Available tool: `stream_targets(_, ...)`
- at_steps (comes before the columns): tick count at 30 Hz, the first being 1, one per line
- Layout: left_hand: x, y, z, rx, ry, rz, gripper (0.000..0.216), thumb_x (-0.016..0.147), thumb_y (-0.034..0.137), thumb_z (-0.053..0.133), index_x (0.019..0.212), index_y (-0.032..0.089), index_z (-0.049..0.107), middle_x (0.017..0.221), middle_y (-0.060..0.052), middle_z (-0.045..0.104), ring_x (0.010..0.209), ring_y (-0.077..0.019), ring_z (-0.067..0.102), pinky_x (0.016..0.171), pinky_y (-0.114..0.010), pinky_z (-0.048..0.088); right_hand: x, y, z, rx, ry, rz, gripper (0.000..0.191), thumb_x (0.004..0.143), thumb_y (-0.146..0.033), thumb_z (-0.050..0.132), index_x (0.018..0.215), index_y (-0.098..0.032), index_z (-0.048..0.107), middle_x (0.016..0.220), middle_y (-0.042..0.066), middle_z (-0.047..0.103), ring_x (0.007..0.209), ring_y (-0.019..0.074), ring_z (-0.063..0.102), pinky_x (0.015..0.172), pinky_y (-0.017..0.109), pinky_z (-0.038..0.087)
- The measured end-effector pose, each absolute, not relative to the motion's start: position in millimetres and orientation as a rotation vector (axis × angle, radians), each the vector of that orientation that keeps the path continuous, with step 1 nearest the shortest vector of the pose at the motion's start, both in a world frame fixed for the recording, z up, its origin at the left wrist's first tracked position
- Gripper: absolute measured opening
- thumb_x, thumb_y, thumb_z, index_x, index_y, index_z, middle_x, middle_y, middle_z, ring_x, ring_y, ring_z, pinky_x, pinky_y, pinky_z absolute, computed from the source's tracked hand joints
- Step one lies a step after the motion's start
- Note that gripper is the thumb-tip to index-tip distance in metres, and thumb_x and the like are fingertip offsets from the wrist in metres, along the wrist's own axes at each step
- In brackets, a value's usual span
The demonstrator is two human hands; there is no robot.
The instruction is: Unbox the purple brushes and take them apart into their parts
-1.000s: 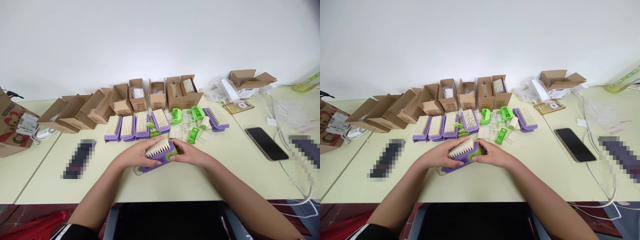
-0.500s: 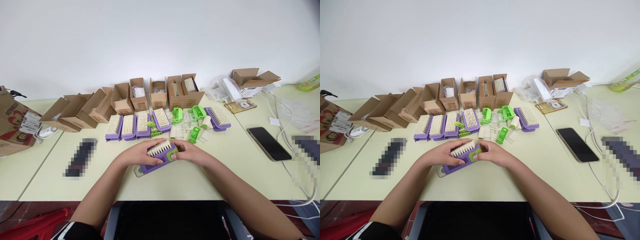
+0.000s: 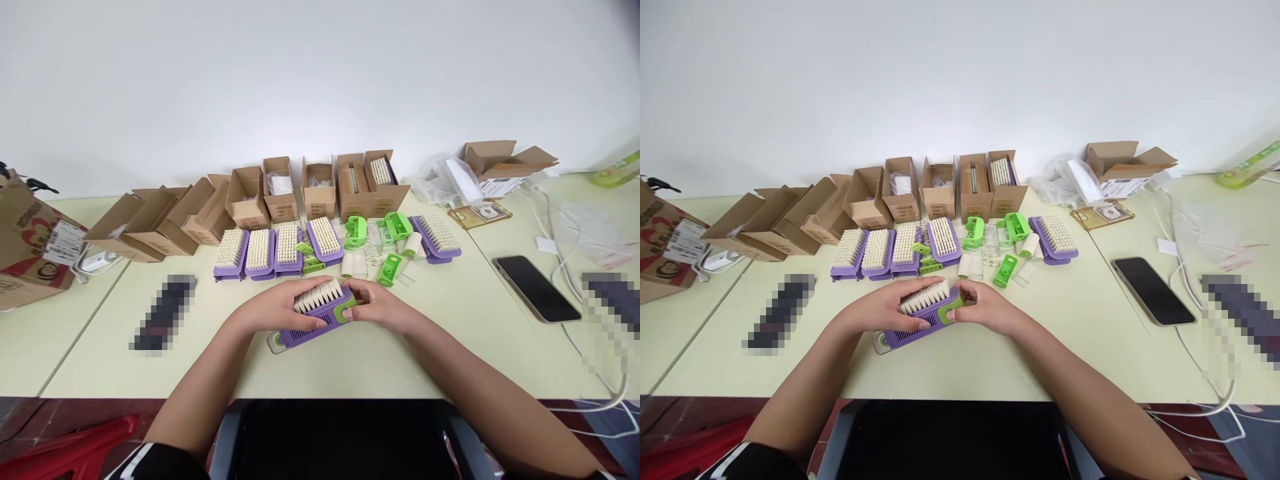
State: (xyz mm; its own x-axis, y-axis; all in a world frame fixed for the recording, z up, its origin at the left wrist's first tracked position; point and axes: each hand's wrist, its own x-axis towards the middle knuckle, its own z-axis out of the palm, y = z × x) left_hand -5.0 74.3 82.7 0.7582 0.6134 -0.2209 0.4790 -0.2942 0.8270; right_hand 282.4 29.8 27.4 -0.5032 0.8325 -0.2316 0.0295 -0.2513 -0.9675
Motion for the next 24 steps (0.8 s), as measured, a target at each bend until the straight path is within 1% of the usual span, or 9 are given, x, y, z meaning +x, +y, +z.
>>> stream_targets(4, -8.5, 75.8, 82.3, 1.961, 0.742, 0.171, 0.092, 0.09, 0.055, 0.087, 0.171, 0.033, 0.051, 0.164, -0.009, 0.063, 0.14, -0.036, 0.067, 0.117, -0.045, 0.056, 280.4, 28.2, 31.2, -0.997, -1.421, 1.905, 0.054, 0.078, -0.044, 0.096, 0.123, -0.022, 0.076, 0.118, 0.007, 0.078, 0.109, 0.028, 0.072, 0.094, 0.04, 0.058)
stream_targets(7, -8.9, 76.2, 81.8, 1.952, 0.743, 0.169, 0.091, 0.09, 0.055, 0.088, 0.17, 0.034, 0.051, 0.163, -0.008, 0.065, 0.138, -0.0355, 0.07, 0.115, -0.044, 0.058, 281.1, 29.8, 31.1, -0.989, -1.429, 1.92, 0.054, 0.078, -0.046, 0.096, 0.122, -0.022, 0.077, 0.117, 0.007, 0.078, 0.107, 0.0283, 0.073, 0.094, 0.041, 0.059)
stream_targets(10, -7.7, 75.3, 82.2, 1.952, 0.775, 0.178, 0.09, 0.089, 0.055, 0.088, 0.169, 0.035, 0.053, 0.162, -0.007, 0.066, 0.137, -0.0359, 0.07, 0.114, -0.045, 0.059, 284.2, 31.3, 28.9, -1.021, -1.473, 1.887, 0.051, 0.08, -0.048, 0.096, 0.122, -0.024, 0.078, 0.111, 0.005, 0.078, 0.108, 0.0295, 0.073, 0.095, 0.044, 0.061)
stream_targets(13, -5.7, 73.6, 83.0, 1.949, 0.793, 0.162, 0.09, 0.089, 0.054, 0.088, 0.169, 0.035, 0.053, 0.162, -0.007, 0.066, 0.135, -0.0358, 0.071, 0.114, -0.045, 0.059, 286.8, 30.8, 27.7, -1.031, -1.517, 1.903, 0.054, 0.082, -0.05, 0.095, 0.127, -0.026, 0.078, 0.108, 0.004, 0.078, 0.111, 0.0306, 0.073, 0.098, 0.047, 0.062)
stream_targets(15, -4.7, 72.7, 83.2, 1.954, 0.799, 0.15, 0.091, 0.088, 0.054, 0.088, 0.169, 0.034, 0.053, 0.162, -0.007, 0.065, 0.136, -0.036, 0.07, 0.114, -0.046, 0.059, 285.9, 29.1, 28.7, -0.999, -1.514, 1.949, 0.058, 0.084, -0.052, 0.093, 0.133, -0.026, 0.076, 0.115, 0.005, 0.078, 0.117, 0.031, 0.072, 0.102, 0.047, 0.062)
stream_targets(17, -4.6, 72.2, 83.1, 1.963, 0.798, 0.148, 0.092, 0.087, 0.054, 0.089, 0.169, 0.034, 0.053, 0.162, -0.008, 0.065, 0.137, -0.0364, 0.069, 0.115, -0.046, 0.058, 282.6, 26.7, 31.4, -0.974, -1.487, 1.977, 0.06, 0.087, -0.052, 0.092, 0.137, -0.024, 0.073, 0.127, 0.007, 0.077, 0.124, 0.0309, 0.071, 0.106, 0.045, 0.06)
stream_targets(19, -6.1, 72.5, 83.2, 1.972, 0.8, 0.159, 0.092, 0.086, 0.054, 0.09, 0.168, 0.034, 0.054, 0.161, -0.008, 0.066, 0.137, -0.0366, 0.069, 0.117, -0.047, 0.057, 278.6, 24.0, 35.2, -0.996, -1.476, 1.962, 0.062, 0.087, -0.051, 0.092, 0.139, -0.024, 0.072, 0.136, 0.007, 0.076, 0.126, 0.0306, 0.07, 0.108, 0.044, 0.058)
stream_targets(21, -8.6, 73.4, 83.6, 1.985, 0.805, 0.17, 0.09, 0.085, 0.054, 0.091, 0.167, 0.034, 0.057, 0.161, -0.009, 0.066, 0.137, -0.0372, 0.069, 0.117, -0.047, 0.057, 275.8, 21.8, 38.7, -1.058, -1.516, 1.923, 0.064, 0.086, -0.052, 0.093, 0.14, -0.025, 0.071, 0.134, 0.007, 0.076, 0.12, 0.0299, 0.072, 0.102, 0.042, 0.059)
stream_targets(24, -11.7, 75.3, 85.3, 2.002, 0.818, 0.148, 0.091, 0.084, 0.053, 0.092, 0.166, 0.035, 0.058, 0.163, -0.008, 0.065, 0.139, -0.038, 0.068, 0.115, -0.046, 0.057, 275.4, 20.1, 40.4, -1.14, -1.602, 1.88, 0.063, 0.086, -0.054, 0.093, 0.137, -0.025, 0.072, 0.122, 0.006, 0.077, 0.104, 0.0272, 0.071, 0.088, 0.039, 0.059)
